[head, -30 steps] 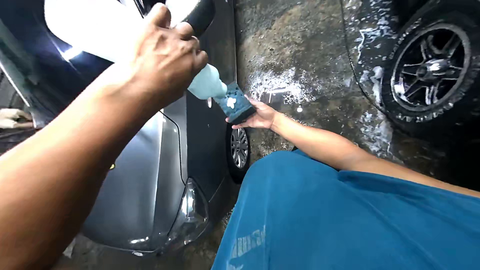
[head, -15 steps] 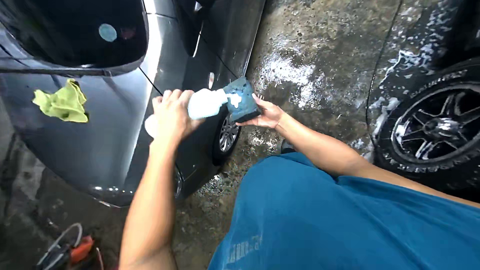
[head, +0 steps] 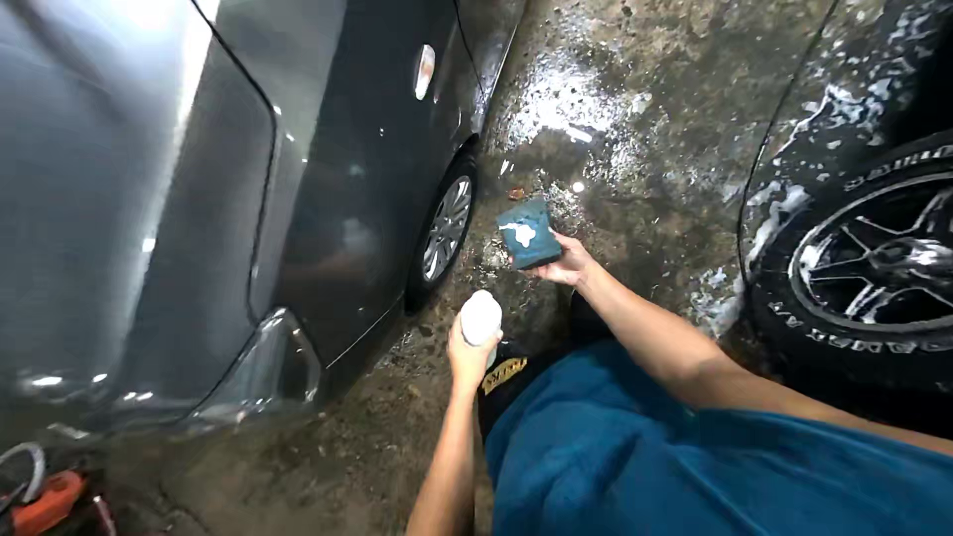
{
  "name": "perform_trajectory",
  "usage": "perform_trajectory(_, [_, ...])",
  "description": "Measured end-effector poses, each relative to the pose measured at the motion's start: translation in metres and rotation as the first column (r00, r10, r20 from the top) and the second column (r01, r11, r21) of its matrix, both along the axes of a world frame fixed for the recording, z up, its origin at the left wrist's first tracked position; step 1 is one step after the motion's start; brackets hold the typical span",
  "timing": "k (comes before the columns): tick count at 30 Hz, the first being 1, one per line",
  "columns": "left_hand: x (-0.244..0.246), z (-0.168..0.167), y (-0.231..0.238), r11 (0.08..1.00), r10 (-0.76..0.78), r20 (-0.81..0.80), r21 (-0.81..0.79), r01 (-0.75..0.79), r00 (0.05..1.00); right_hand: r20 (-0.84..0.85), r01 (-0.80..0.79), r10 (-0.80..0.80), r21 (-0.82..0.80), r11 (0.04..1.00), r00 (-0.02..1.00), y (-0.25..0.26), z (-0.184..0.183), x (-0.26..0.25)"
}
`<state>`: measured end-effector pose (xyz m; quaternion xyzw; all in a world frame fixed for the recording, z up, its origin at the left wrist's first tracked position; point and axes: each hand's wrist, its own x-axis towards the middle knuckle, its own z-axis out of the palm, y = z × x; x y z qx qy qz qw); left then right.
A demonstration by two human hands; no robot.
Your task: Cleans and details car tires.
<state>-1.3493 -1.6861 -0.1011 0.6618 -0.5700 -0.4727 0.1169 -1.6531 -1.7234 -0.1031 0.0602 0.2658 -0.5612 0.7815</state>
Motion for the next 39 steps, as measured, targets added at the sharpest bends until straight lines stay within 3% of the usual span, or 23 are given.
perform_trajectory(7, [-0.017, -0.184, -0.004, 0.990, 0.138, 0.110, 0.016, -0.140, 0.984, -0.096, 0.206, -0.193, 0.162, 0.965, 0.977, -0.115, -0.228, -0.004])
perform_trajectory(12, [-0.027, -0.306, 0.000, 0.993, 0.077, 0.072, -0.095, -0.069, 0.994, -0.093, 0.353, -0.343, 0.115, 0.929, 0.935, -0.195, -0.337, -0.002])
perform_trajectory(15, [-0.025, -0.362, -0.005, 0.984, -0.004, 0.058, -0.177, 0.014, 0.998, 0.000, 0.347, -0.347, 0.011, 0.938, 0.938, -0.222, -0.386, -0.004])
perform_trajectory(18, [-0.020, -0.390, -0.030, 0.977, -0.027, 0.084, -0.208, 0.044, 0.996, 0.037, 0.364, -0.362, -0.040, 0.931, 0.931, -0.232, -0.422, -0.008])
perform_trajectory(21, [-0.014, -0.401, -0.065, 0.956, 0.003, 0.071, -0.292, 0.018, 0.997, -0.062, 0.441, -0.442, -0.028, 0.897, 0.895, -0.243, -0.431, -0.013])
perform_trajectory(23, [-0.010, -0.404, -0.083, 0.941, 0.010, 0.087, -0.336, 0.020, 0.996, -0.237, 0.450, -0.473, -0.147, 0.881, 0.848, -0.255, -0.429, -0.009])
perform_trajectory(25, [-0.008, -0.403, -0.092, 0.936, 0.004, 0.091, -0.350, 0.028, 0.996, -0.499, 0.402, -0.526, -0.341, 0.850, 0.688, -0.268, -0.420, 0.003])
perform_trajectory(27, [-0.007, -0.401, -0.093, 0.936, 0.003, 0.081, -0.350, 0.025, 0.997, -0.730, 0.272, -0.579, -0.511, 0.815, 0.364, -0.281, -0.394, 0.020])
perform_trajectory(30, [-0.004, -0.398, -0.081, 0.951, -0.003, 0.075, -0.309, 0.026, 0.997, -0.821, 0.165, -0.570, -0.566, 0.807, -0.028, -0.290, -0.357, 0.048])
perform_trajectory(32, [0.000, -0.401, -0.072, 0.962, -0.021, 0.074, -0.269, 0.040, 0.997, -0.846, 0.229, -0.518, -0.534, 0.814, -0.130, -0.302, -0.375, 0.053])
perform_trajectory(34, [0.007, -0.406, -0.067, 0.968, -0.036, 0.084, -0.245, 0.056, 0.996, -0.937, 0.295, -0.342, -0.349, 0.890, -0.074, -0.306, -0.421, 0.054])
perform_trajectory(36, [0.015, -0.409, -0.067, 0.965, -0.036, 0.115, -0.254, 0.065, 0.993, -0.968, 0.287, -0.089, -0.018, 0.958, 0.236, -0.302, -0.469, 0.055])
perform_trajectory(38, [0.022, -0.409, -0.070, 0.963, -0.008, 0.135, -0.267, 0.044, 0.991, -0.811, 0.260, 0.002, 0.190, 0.947, 0.586, -0.299, -0.493, 0.052])
perform_trajectory(39, [0.024, -0.408, -0.069, 0.963, 0.011, 0.139, -0.270, 0.027, 0.990, -0.774, 0.270, -0.002, 0.219, 0.938, 0.634, -0.300, -0.493, 0.048])
